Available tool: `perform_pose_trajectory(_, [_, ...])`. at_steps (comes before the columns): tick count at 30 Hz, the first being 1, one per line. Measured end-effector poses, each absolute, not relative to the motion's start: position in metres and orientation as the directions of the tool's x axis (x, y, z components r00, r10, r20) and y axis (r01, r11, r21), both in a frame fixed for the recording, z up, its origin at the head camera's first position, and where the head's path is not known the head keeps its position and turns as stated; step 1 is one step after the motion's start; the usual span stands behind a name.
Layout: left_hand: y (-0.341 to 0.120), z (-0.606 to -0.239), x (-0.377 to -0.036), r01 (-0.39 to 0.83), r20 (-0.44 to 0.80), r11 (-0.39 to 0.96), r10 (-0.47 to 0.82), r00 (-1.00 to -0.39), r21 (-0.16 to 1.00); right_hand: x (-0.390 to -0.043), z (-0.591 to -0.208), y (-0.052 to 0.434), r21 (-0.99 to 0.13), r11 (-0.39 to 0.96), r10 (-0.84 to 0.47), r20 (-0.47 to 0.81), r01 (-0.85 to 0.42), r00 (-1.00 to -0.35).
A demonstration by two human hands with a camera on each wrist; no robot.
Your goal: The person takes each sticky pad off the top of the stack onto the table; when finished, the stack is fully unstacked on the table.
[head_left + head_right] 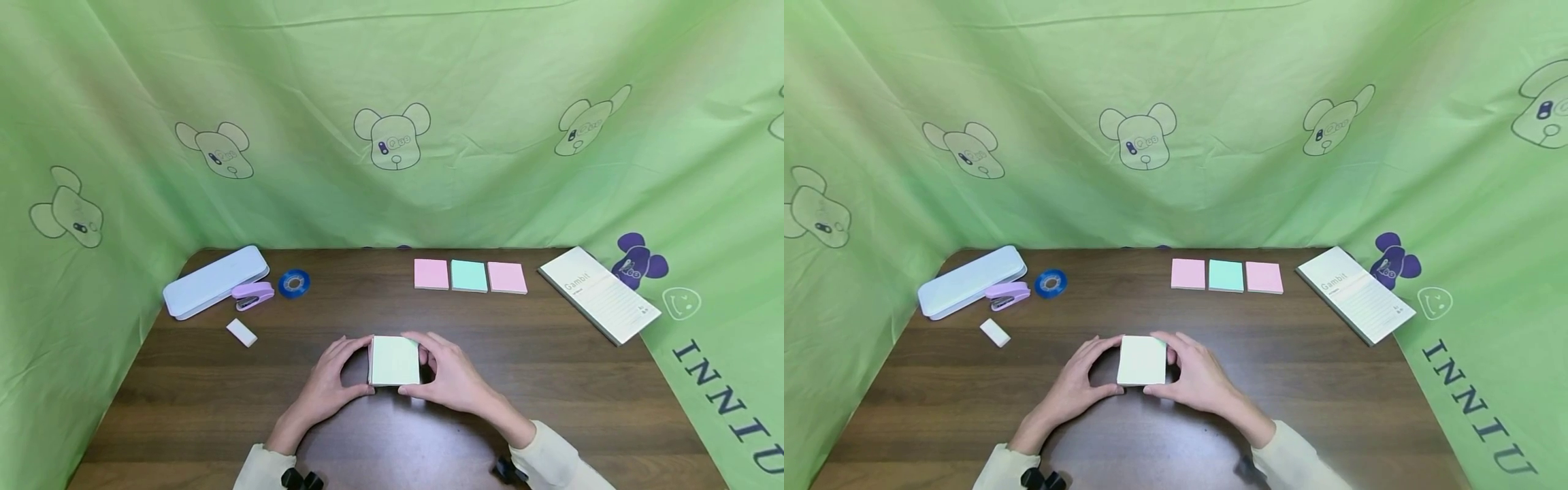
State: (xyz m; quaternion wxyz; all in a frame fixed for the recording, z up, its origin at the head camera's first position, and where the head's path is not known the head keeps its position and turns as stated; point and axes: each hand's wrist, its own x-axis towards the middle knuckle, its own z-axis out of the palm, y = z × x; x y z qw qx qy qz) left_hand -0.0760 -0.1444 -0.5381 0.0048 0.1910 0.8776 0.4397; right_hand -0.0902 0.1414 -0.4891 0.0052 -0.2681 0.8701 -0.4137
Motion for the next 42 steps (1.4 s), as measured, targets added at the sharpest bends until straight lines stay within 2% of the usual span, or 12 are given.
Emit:
perform_pose_trajectory(8, [-0.144,-0.54,-0.075,0.324,0.155,0.543,0.334,-0.93,0.774,-0.1,-0.485,0.153,-0.751,0.476,-0.443,0.246,-0.459,-0.862])
perform_pose_trajectory(21, [-0.143,-0.539,-0.076,0.305,0.134,0.55,0.328,-0.935,0.778,-0.149,-0.5,0.194,-0.718,0.558,-0.334,0.264,-0.416,-0.905])
perform_pose_trajectory(26, [-0.143,-0.538,-0.076,0.311,0.142,0.546,0.329,-0.934,0.778,-0.164,-0.512,0.203,-0.659,0.616,-0.346,0.266,-0.432,-0.9])
perform_pose_trajectory(34, [-0.144,-0.537,-0.076,0.316,0.146,0.541,0.334,-0.931,0.779,-0.173,-0.517,0.207,-0.518,0.751,-0.394,0.148,-0.41,-0.907])
perform_pose_trajectory(42, [-0.143,-0.537,-0.077,0.306,0.132,0.537,0.337,-0.932,0.786,-0.178,-0.517,0.206,-0.506,0.773,-0.369,0.132,-0.383,-0.92])
